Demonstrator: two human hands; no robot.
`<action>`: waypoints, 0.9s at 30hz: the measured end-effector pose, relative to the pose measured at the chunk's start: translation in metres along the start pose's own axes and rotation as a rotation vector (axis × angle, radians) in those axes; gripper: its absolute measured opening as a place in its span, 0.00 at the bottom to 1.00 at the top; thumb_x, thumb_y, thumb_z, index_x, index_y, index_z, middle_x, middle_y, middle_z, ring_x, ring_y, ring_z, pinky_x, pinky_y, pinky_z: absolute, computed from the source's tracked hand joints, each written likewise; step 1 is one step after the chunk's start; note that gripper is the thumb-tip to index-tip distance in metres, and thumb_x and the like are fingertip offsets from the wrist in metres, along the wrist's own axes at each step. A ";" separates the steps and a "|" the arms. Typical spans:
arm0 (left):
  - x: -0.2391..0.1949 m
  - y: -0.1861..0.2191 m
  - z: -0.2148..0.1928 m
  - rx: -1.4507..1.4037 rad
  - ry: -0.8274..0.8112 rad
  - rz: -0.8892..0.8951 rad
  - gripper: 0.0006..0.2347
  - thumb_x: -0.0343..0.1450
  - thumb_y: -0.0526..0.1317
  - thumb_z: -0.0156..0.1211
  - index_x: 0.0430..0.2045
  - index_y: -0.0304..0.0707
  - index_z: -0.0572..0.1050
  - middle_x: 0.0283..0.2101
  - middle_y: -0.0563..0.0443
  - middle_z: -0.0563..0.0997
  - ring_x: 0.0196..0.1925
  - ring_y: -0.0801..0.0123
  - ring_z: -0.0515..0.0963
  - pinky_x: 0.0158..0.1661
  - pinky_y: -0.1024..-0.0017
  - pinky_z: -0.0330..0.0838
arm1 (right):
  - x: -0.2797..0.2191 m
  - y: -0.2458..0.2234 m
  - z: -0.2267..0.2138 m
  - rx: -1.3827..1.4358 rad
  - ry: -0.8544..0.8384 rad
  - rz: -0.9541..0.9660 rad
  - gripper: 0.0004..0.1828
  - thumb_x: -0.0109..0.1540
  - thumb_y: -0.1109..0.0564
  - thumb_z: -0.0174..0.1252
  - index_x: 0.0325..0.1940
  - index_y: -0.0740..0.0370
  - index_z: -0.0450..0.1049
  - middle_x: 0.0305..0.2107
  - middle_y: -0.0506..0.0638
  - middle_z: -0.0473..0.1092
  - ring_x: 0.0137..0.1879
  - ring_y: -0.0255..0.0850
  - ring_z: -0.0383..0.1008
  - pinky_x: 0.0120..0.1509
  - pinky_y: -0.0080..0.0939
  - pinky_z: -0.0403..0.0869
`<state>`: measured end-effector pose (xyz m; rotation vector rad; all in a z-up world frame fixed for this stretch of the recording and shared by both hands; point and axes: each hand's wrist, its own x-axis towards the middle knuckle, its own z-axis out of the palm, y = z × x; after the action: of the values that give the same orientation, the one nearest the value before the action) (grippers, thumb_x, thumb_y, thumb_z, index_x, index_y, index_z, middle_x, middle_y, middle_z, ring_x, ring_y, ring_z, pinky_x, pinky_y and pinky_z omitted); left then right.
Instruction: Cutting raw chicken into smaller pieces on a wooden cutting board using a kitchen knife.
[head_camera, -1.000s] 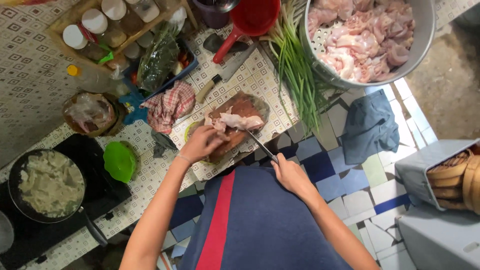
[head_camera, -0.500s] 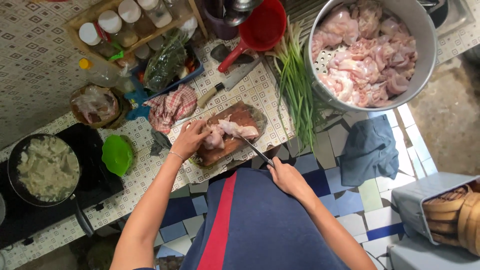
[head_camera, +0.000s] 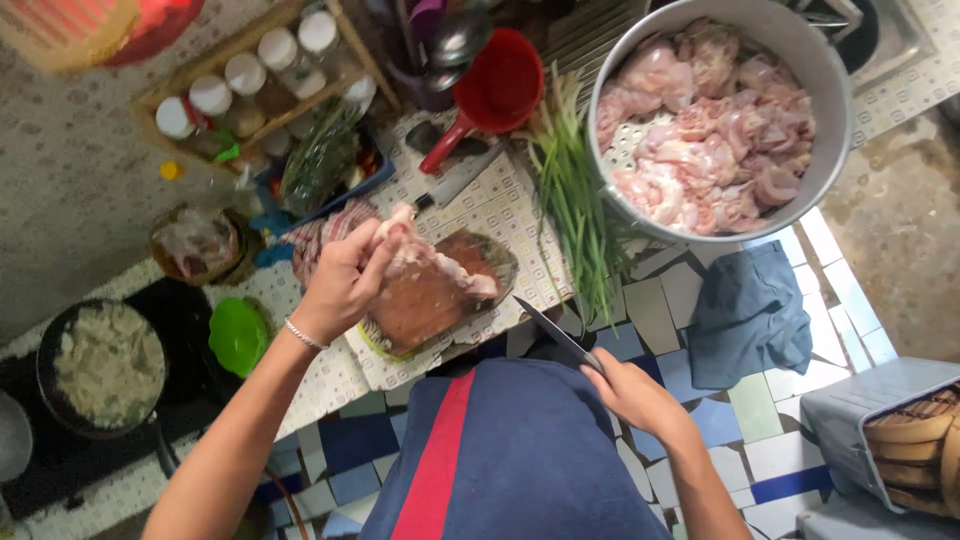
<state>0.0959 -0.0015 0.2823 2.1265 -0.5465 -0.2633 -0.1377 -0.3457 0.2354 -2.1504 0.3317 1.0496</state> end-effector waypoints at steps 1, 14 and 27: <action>0.014 0.039 -0.004 0.000 -0.007 0.012 0.13 0.77 0.43 0.54 0.19 0.45 0.69 0.09 0.48 0.69 0.15 0.64 0.71 0.24 0.73 0.68 | -0.001 0.014 -0.003 0.007 0.011 0.003 0.17 0.69 0.48 0.40 0.49 0.60 0.69 0.31 0.67 0.76 0.36 0.57 0.79 0.39 0.52 0.75; 0.197 0.296 0.005 -0.077 -0.275 0.539 0.12 0.83 0.40 0.37 0.37 0.30 0.68 0.27 0.51 0.69 0.23 0.75 0.68 0.23 0.79 0.66 | -0.022 0.097 -0.025 0.261 -0.034 0.156 0.17 0.71 0.41 0.41 0.38 0.53 0.63 0.26 0.45 0.59 0.30 0.36 0.59 0.39 0.38 0.60; 0.291 0.241 0.181 -0.148 -0.367 0.018 0.13 0.78 0.46 0.40 0.28 0.46 0.73 0.26 0.59 0.76 0.20 0.82 0.71 0.16 0.83 0.67 | -0.033 0.154 -0.045 0.384 0.015 0.345 0.19 0.70 0.38 0.42 0.39 0.53 0.64 0.25 0.45 0.60 0.30 0.36 0.59 0.39 0.37 0.58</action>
<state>0.2141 -0.3912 0.3793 1.9374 -0.7331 -0.6717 -0.2098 -0.4893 0.2045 -1.7918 0.8618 1.0543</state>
